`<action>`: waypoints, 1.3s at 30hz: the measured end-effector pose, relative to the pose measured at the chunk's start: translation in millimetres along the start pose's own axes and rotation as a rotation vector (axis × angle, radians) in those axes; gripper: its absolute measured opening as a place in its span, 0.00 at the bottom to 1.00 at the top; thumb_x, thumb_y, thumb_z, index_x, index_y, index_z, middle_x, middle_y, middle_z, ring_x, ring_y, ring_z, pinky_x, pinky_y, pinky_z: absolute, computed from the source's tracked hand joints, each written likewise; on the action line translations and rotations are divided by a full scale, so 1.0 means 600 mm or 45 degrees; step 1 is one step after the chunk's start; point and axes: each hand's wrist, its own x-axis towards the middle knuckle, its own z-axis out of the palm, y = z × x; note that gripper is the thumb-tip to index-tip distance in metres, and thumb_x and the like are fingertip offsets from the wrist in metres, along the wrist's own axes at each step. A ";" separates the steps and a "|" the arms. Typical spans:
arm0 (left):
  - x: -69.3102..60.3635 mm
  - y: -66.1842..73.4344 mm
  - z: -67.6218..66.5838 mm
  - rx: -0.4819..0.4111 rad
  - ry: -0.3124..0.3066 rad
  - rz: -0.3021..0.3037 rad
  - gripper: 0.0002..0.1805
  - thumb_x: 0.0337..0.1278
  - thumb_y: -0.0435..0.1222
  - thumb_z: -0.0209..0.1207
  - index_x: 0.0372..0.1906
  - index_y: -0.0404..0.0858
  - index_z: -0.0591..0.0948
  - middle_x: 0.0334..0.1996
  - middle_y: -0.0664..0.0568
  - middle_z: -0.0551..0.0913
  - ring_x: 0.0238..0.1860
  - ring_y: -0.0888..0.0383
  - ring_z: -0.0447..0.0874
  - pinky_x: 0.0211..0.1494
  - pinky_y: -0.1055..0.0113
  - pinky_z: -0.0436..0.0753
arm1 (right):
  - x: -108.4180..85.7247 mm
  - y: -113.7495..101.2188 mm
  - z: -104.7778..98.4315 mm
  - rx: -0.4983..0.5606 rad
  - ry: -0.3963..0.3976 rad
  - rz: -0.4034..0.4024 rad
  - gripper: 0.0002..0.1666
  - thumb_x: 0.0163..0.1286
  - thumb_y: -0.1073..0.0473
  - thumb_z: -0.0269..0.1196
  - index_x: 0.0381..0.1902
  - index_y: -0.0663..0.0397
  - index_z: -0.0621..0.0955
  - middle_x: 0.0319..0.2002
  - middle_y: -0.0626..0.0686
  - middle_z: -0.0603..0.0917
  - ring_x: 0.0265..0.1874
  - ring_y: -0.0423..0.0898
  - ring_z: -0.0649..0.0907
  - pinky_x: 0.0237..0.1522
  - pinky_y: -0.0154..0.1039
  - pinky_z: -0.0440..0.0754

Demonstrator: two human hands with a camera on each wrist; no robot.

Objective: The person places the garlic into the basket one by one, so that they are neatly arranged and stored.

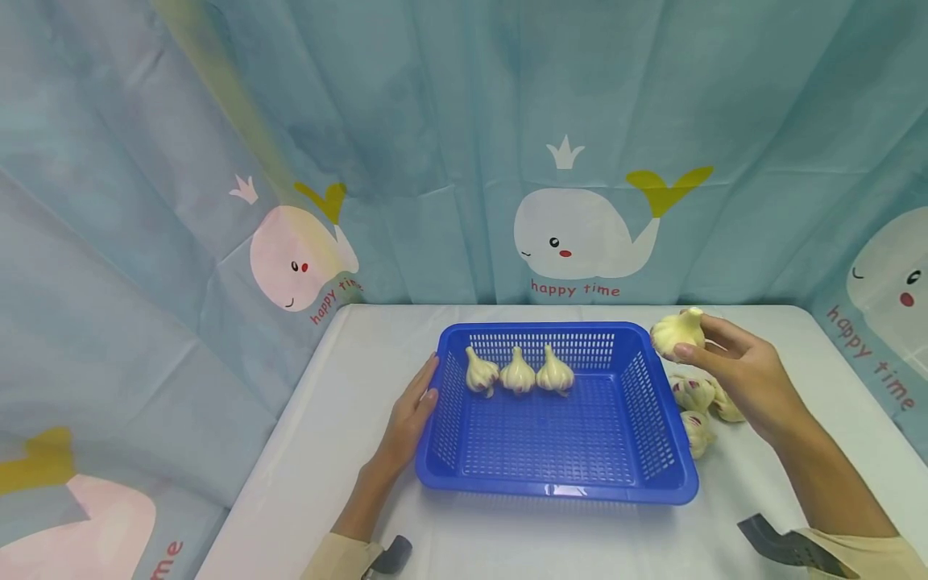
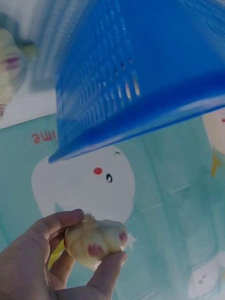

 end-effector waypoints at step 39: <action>0.000 0.006 -0.001 0.018 0.004 -0.008 0.31 0.86 0.45 0.42 0.86 0.48 0.58 0.86 0.56 0.56 0.86 0.53 0.51 0.87 0.47 0.53 | 0.083 -0.060 0.057 0.315 -0.149 -0.069 0.37 0.78 0.51 0.67 0.76 0.58 0.68 0.66 0.51 0.72 0.63 0.43 0.77 0.69 0.31 0.79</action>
